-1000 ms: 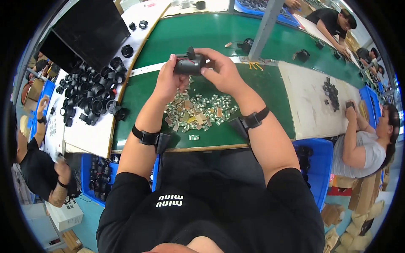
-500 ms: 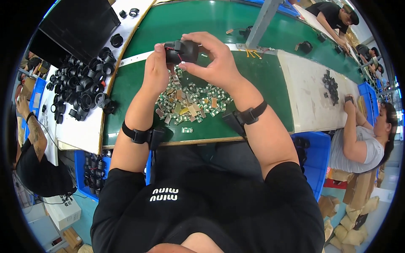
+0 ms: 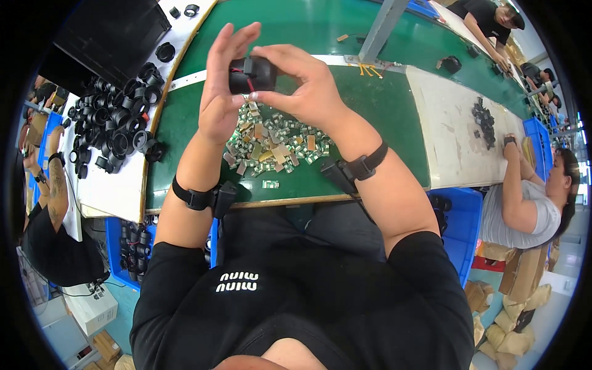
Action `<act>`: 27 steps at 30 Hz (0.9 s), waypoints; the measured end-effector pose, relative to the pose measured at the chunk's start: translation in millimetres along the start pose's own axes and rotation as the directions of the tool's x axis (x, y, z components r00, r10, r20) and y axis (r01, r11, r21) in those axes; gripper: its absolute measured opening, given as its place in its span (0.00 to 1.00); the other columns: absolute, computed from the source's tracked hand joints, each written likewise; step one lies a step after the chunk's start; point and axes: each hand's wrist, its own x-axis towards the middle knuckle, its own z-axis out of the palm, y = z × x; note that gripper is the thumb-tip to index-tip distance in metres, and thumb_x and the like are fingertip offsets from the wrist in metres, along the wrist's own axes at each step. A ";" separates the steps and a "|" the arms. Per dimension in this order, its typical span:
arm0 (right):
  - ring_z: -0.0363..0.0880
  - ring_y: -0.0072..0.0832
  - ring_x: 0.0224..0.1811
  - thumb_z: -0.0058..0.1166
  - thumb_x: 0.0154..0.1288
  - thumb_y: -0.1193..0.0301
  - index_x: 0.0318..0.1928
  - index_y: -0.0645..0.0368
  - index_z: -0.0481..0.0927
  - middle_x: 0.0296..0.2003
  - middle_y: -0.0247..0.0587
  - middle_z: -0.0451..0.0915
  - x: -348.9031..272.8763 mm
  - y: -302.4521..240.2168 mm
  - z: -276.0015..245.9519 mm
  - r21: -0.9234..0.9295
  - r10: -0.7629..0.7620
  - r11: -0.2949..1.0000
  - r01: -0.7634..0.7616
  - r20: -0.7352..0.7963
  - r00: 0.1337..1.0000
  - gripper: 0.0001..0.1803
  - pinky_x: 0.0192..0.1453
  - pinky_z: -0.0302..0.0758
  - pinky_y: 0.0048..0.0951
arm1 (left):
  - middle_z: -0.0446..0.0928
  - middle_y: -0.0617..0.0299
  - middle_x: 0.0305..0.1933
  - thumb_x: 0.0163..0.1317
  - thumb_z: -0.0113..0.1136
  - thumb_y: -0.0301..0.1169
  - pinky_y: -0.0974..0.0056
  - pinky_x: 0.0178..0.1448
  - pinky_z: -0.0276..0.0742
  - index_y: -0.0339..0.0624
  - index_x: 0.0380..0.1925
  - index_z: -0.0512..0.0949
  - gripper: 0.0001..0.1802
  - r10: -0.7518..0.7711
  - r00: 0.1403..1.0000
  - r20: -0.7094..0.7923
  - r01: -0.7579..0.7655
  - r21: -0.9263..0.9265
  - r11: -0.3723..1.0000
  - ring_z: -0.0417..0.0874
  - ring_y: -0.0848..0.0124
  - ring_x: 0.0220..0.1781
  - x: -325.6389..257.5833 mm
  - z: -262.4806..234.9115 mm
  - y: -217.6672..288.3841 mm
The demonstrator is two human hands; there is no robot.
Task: The recorder is assembling small electronic components by inserting a small circuit board into a plastic housing.
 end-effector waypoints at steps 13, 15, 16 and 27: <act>0.84 0.29 0.57 0.77 0.56 0.75 0.64 0.64 0.81 0.59 0.43 0.82 -4.0 -5.2 9.6 0.143 0.088 0.986 -0.085 -0.010 0.996 0.33 0.66 0.82 0.34 | 0.66 0.37 0.76 0.66 0.48 0.41 0.50 0.80 0.61 0.40 0.82 0.48 0.45 -0.064 0.996 -0.067 0.057 -0.095 0.994 0.68 0.52 0.78 -9.3 10.1 -0.8; 0.84 0.29 0.57 0.77 0.56 0.76 0.64 0.64 0.81 0.60 0.43 0.82 -3.7 -5.9 14.1 0.155 0.058 0.986 -0.056 -0.013 0.998 0.33 0.66 0.82 0.34 | 0.68 0.37 0.75 0.70 0.45 0.45 0.49 0.80 0.60 0.40 0.81 0.49 0.43 -0.086 0.984 -0.156 0.060 -0.169 0.984 0.68 0.51 0.77 -4.8 4.4 -5.9; 0.85 0.29 0.57 0.77 0.57 0.76 0.64 0.64 0.81 0.59 0.44 0.82 -3.4 -8.5 17.1 0.160 0.055 0.985 -0.058 0.023 0.998 0.33 0.66 0.83 0.34 | 0.70 0.37 0.74 0.75 0.41 0.48 0.48 0.81 0.59 0.39 0.81 0.50 0.41 -0.115 0.963 -0.243 0.055 -0.241 0.969 0.69 0.50 0.77 -2.8 1.3 -7.6; 0.86 0.27 0.55 0.77 0.57 0.76 0.65 0.65 0.81 0.55 0.42 0.86 -13.0 -22.2 25.1 0.220 0.174 0.959 -0.176 0.032 0.984 0.34 0.64 0.82 0.33 | 0.74 0.34 0.68 0.74 0.24 0.73 0.48 0.66 0.81 0.36 0.77 0.60 0.53 -0.116 0.989 -0.092 0.101 -0.154 0.983 0.77 0.48 0.71 -6.1 4.7 -0.8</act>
